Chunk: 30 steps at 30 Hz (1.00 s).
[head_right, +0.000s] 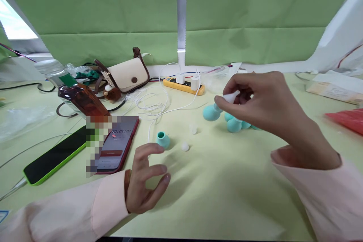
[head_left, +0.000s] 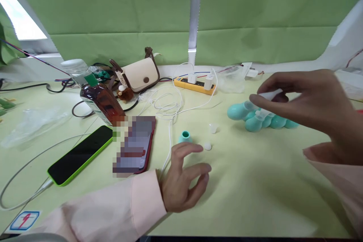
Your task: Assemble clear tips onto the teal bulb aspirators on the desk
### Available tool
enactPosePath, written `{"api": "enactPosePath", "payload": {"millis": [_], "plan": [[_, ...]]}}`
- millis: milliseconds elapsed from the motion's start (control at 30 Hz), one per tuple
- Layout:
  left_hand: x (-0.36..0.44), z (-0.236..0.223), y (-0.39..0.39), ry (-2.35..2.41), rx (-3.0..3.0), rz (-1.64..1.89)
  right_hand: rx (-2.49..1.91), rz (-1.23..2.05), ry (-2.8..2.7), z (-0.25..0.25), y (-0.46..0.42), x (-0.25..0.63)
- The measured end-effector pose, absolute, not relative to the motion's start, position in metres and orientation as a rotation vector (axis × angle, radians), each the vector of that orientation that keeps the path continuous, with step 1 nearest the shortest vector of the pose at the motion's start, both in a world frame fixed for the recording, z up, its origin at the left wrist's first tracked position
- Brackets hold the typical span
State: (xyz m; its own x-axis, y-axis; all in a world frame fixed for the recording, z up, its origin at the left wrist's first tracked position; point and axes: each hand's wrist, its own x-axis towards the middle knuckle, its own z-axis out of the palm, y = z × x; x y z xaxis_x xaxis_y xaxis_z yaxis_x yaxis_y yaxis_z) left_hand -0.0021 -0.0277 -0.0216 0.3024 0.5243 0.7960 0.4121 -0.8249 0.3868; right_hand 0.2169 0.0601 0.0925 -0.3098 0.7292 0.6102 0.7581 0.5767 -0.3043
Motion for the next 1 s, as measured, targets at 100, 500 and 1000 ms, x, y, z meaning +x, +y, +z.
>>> {"api": "enactPosePath", "payload": {"millis": [100, 500, 1000], "plan": [[-0.003, -0.024, -0.027, 0.723, 2.433, 1.524, -1.022, 0.233, -2.14, 0.09, 0.034, 0.204], [-0.004, -0.012, -0.03, 0.925, 2.007, 0.945, -0.721, 0.528, -2.356, 0.027, 0.007, 0.158], [-0.003, -0.016, -0.029, 0.964, 2.188, 0.993, -0.909, 1.437, -2.148, 0.019, 0.022, 0.156]]}}
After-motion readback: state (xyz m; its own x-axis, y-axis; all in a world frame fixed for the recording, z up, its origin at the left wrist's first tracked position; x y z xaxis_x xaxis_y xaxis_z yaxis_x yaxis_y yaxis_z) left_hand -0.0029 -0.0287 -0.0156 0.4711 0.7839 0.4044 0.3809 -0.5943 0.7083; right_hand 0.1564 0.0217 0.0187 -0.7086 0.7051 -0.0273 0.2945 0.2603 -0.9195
